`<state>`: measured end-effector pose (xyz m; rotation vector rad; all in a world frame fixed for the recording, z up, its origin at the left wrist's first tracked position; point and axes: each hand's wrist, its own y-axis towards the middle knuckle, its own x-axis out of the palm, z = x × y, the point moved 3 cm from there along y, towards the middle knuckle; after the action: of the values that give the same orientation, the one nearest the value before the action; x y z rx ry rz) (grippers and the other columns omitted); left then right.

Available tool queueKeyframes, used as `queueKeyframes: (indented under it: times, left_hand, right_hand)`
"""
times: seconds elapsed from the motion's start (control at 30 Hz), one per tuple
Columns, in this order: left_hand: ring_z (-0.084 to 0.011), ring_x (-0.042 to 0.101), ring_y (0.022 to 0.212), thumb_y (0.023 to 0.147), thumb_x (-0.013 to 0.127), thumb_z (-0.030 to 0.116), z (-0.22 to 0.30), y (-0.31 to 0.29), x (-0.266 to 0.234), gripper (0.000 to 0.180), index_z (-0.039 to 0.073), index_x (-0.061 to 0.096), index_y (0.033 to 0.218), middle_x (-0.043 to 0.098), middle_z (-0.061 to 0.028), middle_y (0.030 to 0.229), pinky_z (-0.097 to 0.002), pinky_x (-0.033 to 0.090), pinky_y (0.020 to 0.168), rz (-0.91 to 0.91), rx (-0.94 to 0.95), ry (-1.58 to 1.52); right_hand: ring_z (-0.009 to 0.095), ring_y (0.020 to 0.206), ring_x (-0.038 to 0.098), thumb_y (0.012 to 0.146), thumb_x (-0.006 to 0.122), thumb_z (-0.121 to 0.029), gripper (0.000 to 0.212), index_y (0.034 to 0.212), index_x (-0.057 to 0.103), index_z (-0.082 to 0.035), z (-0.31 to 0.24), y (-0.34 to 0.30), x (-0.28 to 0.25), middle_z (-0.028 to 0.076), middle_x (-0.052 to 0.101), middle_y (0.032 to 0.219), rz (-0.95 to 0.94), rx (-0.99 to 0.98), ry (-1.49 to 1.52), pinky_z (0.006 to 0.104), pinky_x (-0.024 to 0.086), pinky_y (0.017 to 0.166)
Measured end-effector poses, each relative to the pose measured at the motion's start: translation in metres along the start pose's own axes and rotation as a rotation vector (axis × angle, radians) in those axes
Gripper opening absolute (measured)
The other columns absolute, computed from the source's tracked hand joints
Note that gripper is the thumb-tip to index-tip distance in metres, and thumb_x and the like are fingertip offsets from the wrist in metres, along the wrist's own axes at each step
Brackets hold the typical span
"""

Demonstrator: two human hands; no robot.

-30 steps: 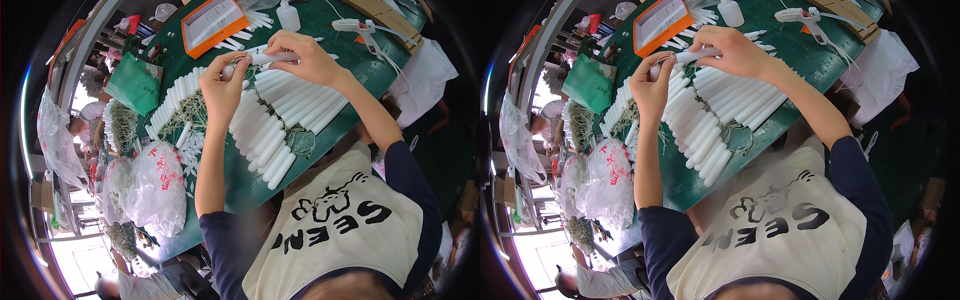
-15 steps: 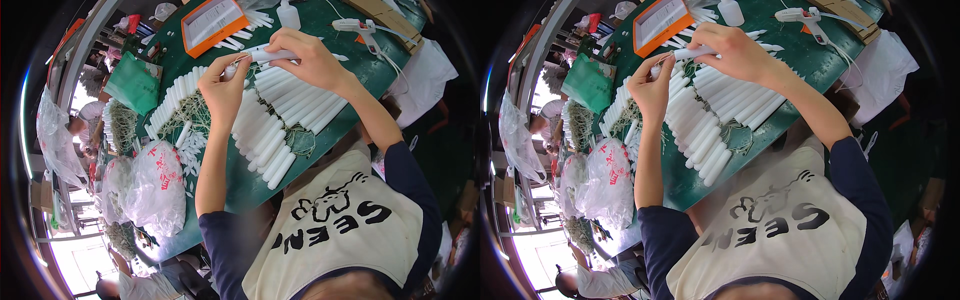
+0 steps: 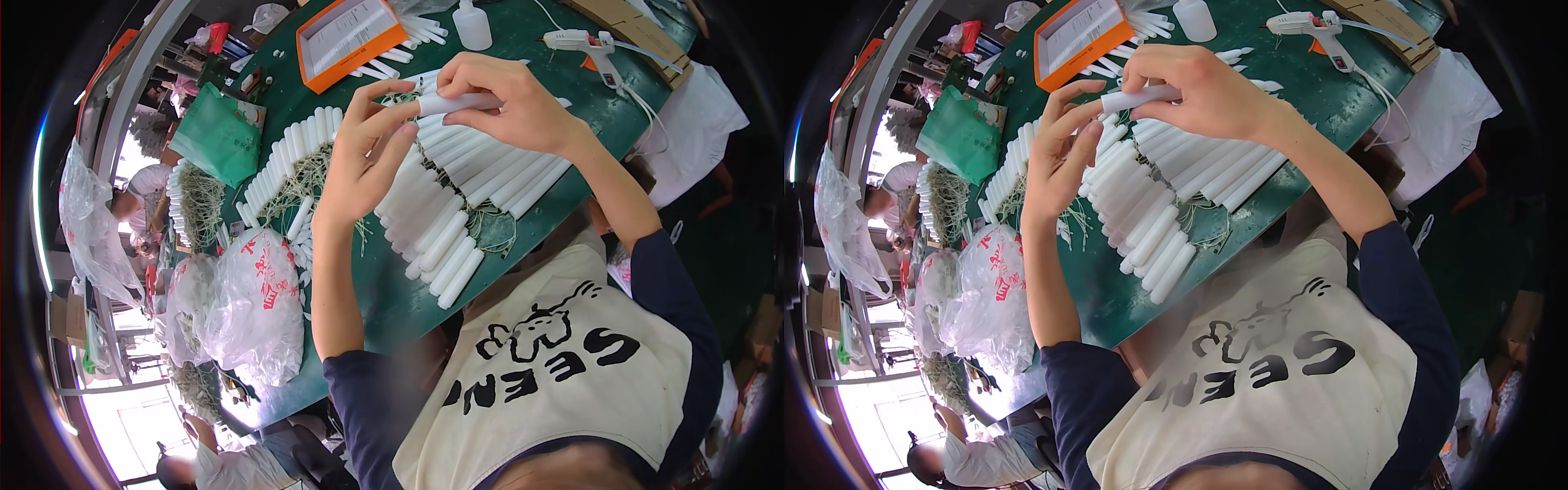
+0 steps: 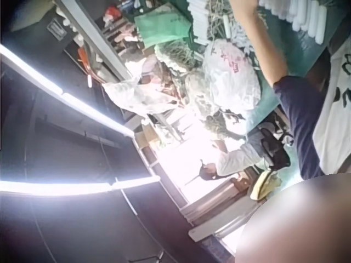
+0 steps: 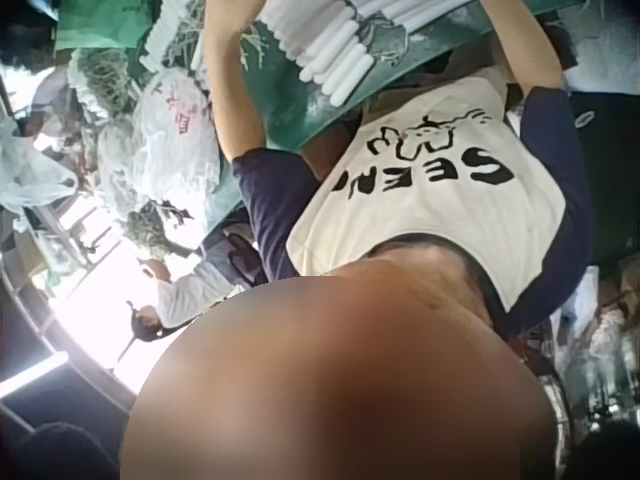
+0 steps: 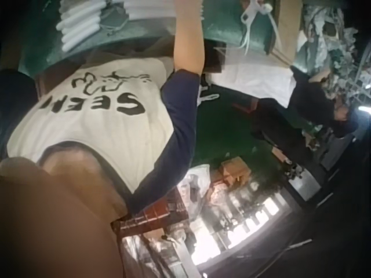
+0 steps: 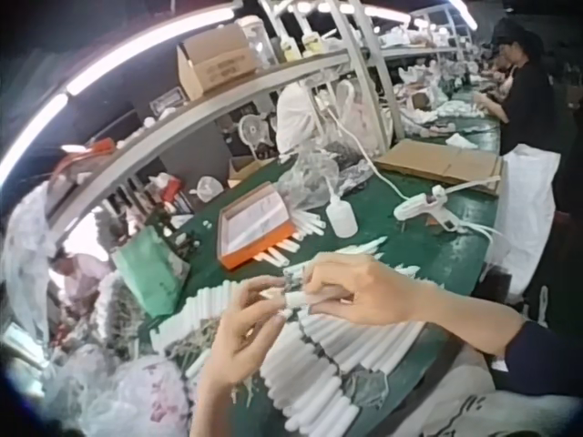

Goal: The person is assembling artificial plants by attaching green plastic foliage to white tubes using a hot glue gun.

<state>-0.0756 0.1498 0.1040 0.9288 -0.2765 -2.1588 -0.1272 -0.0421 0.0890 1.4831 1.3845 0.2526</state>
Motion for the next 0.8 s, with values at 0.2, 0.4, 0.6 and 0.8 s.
queueKeyframes:
  times: [0.2, 0.4, 0.6, 0.8]
  left_hand:
    - [-0.0192, 0.052, 0.091, 0.088, 0.059, 0.001, 0.008, -0.004, 0.002, 0.022, 0.001, 0.065, 0.109, 0.050, -0.0118, 0.115, -0.0318, 0.048, 0.078, 0.005, -0.040, 0.067]
    - [-0.0170, 0.061, 0.085, 0.080, 0.069, -0.001, 0.011, -0.003, 0.002, 0.023, 0.000, 0.068, 0.103, 0.062, -0.0094, 0.097, -0.0283, 0.052, 0.077, 0.151, -0.019, 0.077]
    - [-0.0140, 0.066, 0.083, 0.077, 0.073, 0.000, 0.011, -0.006, -0.001, 0.022, 0.001, 0.070, 0.099, 0.070, -0.0086, 0.094, -0.0253, 0.054, 0.075, 0.313, 0.039, 0.100]
    - [-0.0148, 0.067, 0.083, 0.078, 0.071, -0.001, 0.016, -0.004, 0.000, 0.016, 0.001, 0.071, 0.095, 0.070, -0.0088, 0.097, -0.0247, 0.053, 0.073, 0.345, 0.170, 0.277]
  right_hand:
    - [0.013, 0.084, 0.059, 0.077, 0.073, 0.002, 0.022, 0.094, 0.059, -0.001, 0.014, -0.004, 0.007, 0.006, 0.059, 0.101, -0.093, 0.265, 0.274, 0.0241, 0.049, 0.079]
    - [0.011, 0.085, 0.058, 0.079, 0.072, 0.001, 0.021, 0.095, 0.059, -0.001, 0.011, 0.000, 0.007, 0.005, 0.059, 0.102, -0.103, 0.208, 0.238, 0.0239, 0.048, 0.078]
    - [0.010, 0.084, 0.058, 0.079, 0.071, 0.001, 0.022, 0.097, 0.060, -0.002, 0.017, -0.002, 0.006, 0.005, 0.060, 0.102, -0.072, 0.250, 0.257, 0.0230, 0.048, 0.077]
    - [0.013, 0.089, 0.061, 0.080, 0.070, 0.001, 0.022, 0.099, 0.061, -0.001, 0.014, -0.002, 0.004, 0.005, 0.061, 0.102, -0.036, 0.135, 0.161, 0.0246, 0.052, 0.080]
